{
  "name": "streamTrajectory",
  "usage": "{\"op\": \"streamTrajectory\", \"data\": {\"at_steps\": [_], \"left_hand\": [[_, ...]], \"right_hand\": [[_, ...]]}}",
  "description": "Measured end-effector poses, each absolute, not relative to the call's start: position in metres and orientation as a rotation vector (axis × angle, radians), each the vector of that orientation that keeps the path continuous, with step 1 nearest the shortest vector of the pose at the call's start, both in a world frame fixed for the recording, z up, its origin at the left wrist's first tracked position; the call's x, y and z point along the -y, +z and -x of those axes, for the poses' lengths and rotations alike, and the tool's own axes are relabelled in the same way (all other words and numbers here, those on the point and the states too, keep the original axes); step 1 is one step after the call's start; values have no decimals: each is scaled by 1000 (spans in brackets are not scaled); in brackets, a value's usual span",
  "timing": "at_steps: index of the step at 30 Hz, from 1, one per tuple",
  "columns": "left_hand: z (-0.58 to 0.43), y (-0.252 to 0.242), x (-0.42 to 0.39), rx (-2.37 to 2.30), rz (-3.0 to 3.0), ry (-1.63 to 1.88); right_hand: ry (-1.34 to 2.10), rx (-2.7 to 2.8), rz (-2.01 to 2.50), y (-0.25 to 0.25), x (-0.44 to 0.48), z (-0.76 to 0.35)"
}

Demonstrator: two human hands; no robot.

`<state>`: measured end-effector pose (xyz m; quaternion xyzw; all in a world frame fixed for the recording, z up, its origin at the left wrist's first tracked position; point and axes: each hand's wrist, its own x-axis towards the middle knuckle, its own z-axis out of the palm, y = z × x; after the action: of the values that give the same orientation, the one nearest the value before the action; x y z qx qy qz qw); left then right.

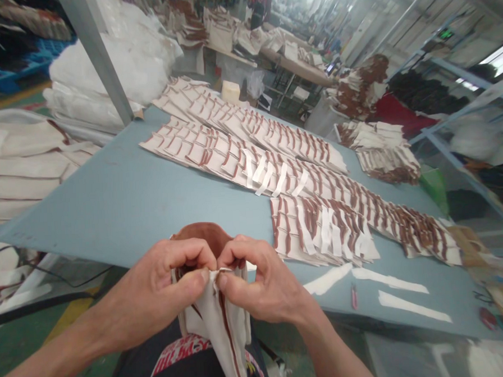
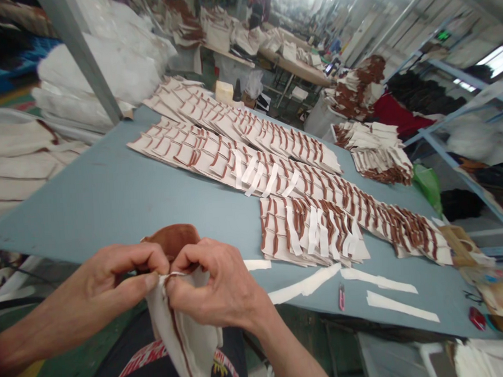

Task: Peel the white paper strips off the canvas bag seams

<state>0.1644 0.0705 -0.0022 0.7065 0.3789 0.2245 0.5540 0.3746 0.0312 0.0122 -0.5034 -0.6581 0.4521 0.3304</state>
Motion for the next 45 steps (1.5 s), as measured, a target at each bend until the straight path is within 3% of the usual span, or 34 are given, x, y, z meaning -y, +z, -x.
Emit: {"op": "streamTrajectory", "data": {"at_steps": [21, 30, 45], "left_hand": [[-162, -3, -77, -712, -1619, 278], [-164, 2, -69, -824, -1977, 408], [-158, 5, -74, -673, -2326, 252]], "right_hand": [[1325, 1865, 1257, 26, -25, -392], [994, 2025, 1444, 28, -17, -387], [954, 2131, 1628, 27, -15, -383]]}}
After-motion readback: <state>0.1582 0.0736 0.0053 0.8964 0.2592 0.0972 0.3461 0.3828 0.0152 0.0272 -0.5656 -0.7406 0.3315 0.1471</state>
